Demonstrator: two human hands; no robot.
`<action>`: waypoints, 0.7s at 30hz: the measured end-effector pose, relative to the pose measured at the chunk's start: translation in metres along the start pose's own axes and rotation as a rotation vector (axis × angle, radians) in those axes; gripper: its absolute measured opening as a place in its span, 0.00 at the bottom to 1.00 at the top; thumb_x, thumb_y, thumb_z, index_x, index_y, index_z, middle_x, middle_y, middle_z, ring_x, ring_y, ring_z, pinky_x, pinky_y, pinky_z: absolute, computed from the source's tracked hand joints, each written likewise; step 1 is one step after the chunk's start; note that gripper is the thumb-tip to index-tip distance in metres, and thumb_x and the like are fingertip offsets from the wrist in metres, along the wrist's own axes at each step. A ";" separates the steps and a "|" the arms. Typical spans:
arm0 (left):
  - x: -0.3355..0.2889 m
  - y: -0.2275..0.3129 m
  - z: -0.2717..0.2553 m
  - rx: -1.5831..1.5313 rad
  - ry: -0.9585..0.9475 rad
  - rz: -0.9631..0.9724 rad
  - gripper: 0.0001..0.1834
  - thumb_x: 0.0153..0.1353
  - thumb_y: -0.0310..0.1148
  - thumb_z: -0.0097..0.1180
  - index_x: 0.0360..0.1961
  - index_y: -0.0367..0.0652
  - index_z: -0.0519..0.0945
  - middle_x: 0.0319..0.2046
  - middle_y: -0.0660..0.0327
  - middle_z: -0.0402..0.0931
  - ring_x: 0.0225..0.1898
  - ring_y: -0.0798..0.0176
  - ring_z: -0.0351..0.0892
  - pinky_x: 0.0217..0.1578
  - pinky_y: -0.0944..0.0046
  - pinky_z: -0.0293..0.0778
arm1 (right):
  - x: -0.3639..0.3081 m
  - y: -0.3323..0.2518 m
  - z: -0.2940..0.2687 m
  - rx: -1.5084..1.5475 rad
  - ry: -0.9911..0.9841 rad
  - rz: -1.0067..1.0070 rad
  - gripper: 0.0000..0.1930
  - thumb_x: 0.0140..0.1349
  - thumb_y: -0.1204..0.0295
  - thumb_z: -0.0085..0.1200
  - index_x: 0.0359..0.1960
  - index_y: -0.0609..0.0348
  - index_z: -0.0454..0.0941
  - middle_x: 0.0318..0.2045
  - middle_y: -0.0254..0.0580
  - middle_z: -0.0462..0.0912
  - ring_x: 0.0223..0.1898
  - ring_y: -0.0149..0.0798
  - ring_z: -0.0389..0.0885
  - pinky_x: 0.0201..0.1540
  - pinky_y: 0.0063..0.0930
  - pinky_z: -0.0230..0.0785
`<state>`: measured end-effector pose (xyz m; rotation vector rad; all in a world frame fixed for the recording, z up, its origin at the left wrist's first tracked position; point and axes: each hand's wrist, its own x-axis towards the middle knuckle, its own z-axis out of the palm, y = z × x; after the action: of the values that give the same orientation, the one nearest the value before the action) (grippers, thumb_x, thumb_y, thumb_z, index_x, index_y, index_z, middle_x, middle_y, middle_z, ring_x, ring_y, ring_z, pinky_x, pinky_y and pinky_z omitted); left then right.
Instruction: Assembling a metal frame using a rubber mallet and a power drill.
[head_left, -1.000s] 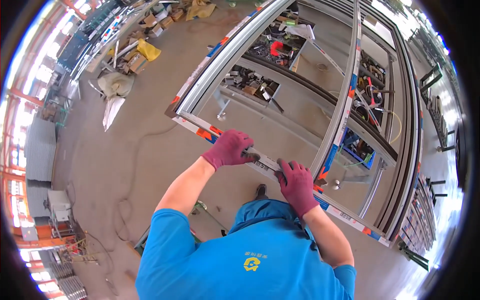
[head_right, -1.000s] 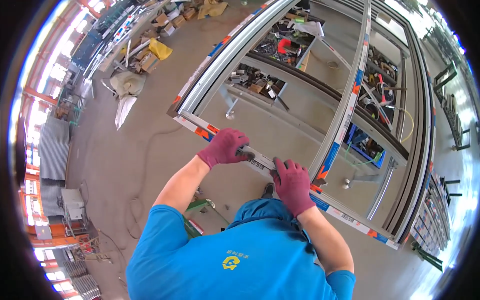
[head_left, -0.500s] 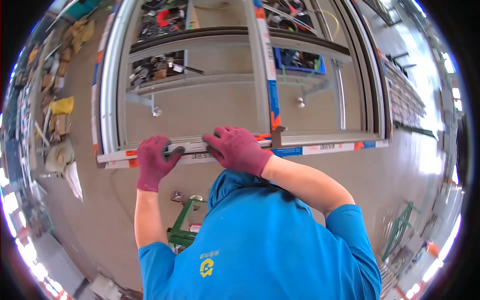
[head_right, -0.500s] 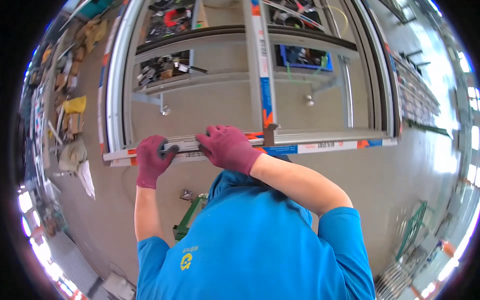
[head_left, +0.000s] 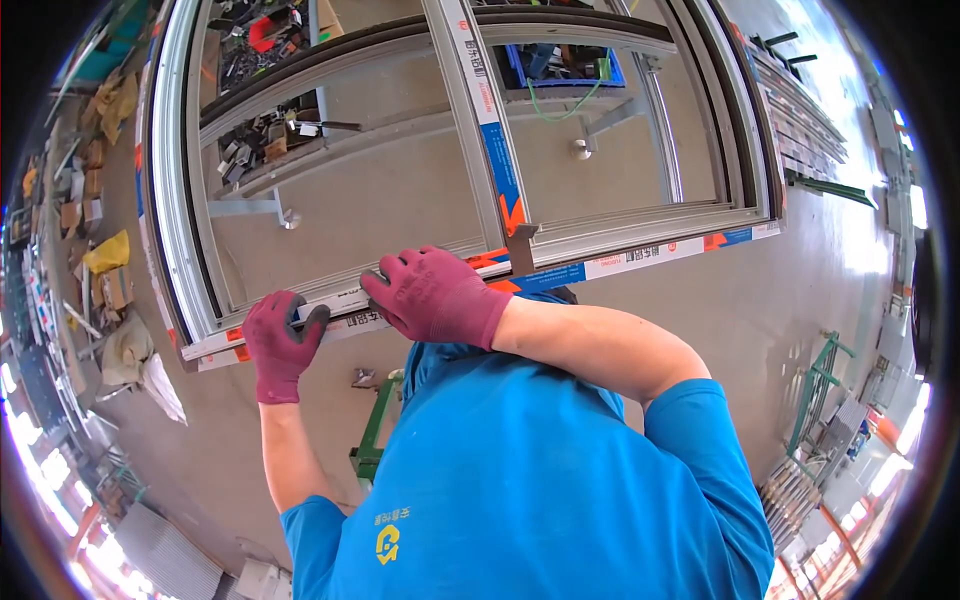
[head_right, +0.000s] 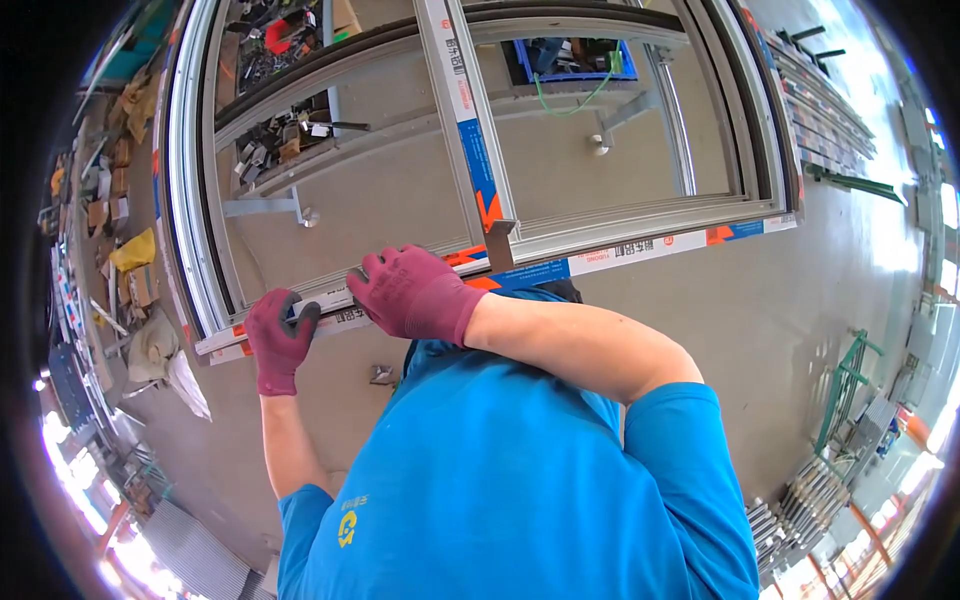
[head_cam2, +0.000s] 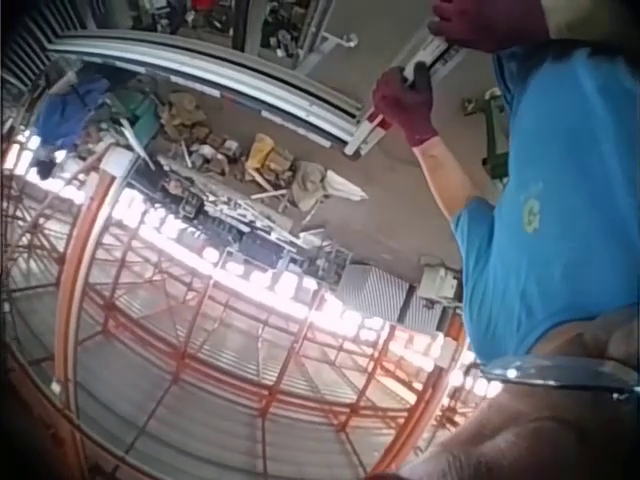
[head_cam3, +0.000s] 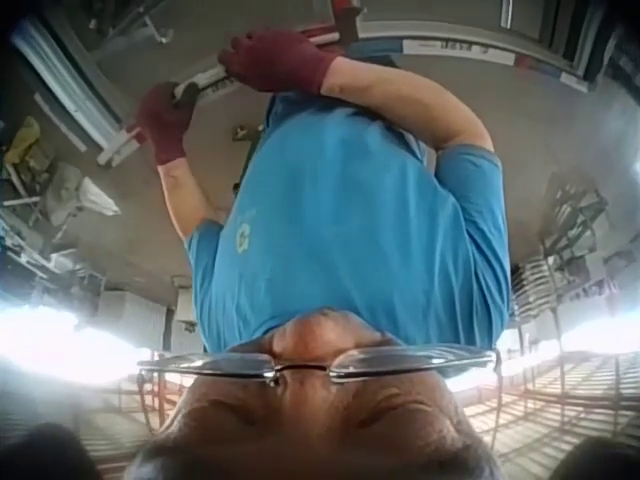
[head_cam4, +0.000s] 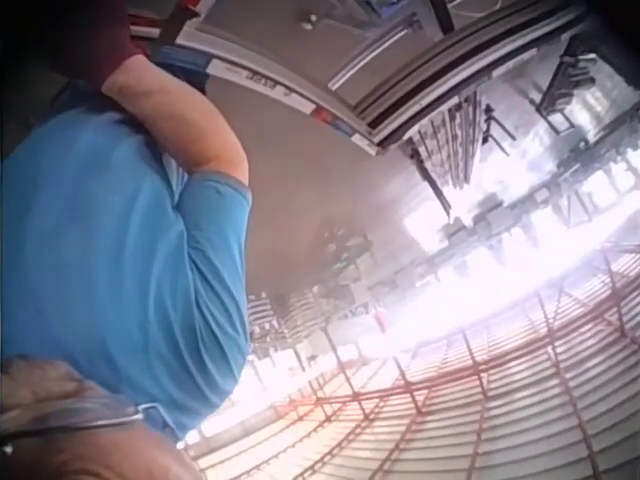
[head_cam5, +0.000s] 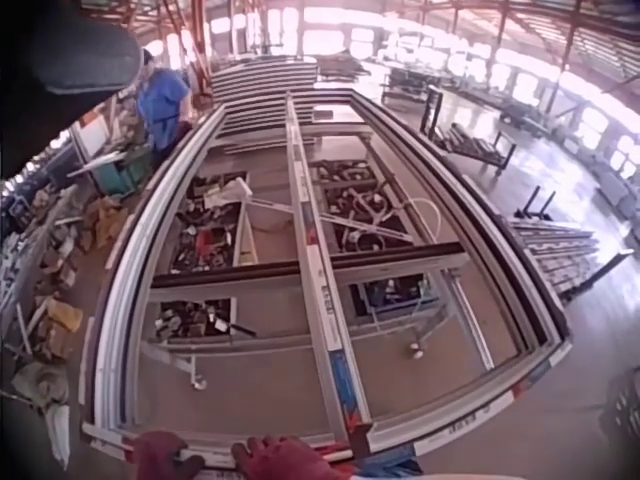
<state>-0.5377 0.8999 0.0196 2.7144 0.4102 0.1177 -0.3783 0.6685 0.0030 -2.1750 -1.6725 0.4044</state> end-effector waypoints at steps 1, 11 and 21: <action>0.000 -0.001 0.000 0.004 -0.003 0.003 0.18 0.55 0.42 0.73 0.32 0.39 0.81 0.32 0.50 0.80 0.36 0.40 0.80 0.38 0.49 0.73 | 0.000 0.000 0.000 0.002 0.005 -0.002 0.18 0.67 0.58 0.59 0.54 0.51 0.79 0.42 0.44 0.83 0.44 0.47 0.85 0.46 0.40 0.77; -0.013 -0.007 0.004 0.102 0.166 0.134 0.19 0.58 0.46 0.69 0.35 0.41 0.81 0.33 0.51 0.79 0.38 0.40 0.78 0.41 0.47 0.72 | 0.004 -0.002 -0.008 -0.019 0.245 -0.082 0.14 0.66 0.59 0.59 0.48 0.51 0.80 0.39 0.41 0.82 0.42 0.44 0.84 0.45 0.41 0.76; 0.013 0.111 0.027 0.078 0.601 0.172 0.40 0.60 0.40 0.70 0.70 0.31 0.71 0.66 0.42 0.71 0.71 0.37 0.67 0.71 0.38 0.61 | -0.130 0.110 -0.132 -0.065 0.337 0.213 0.19 0.60 0.61 0.67 0.52 0.49 0.80 0.39 0.44 0.81 0.40 0.52 0.84 0.39 0.47 0.77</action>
<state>-0.4917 0.7958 0.0388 2.7421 0.3450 0.9950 -0.2589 0.5026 0.0718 -2.3225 -1.2963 0.0323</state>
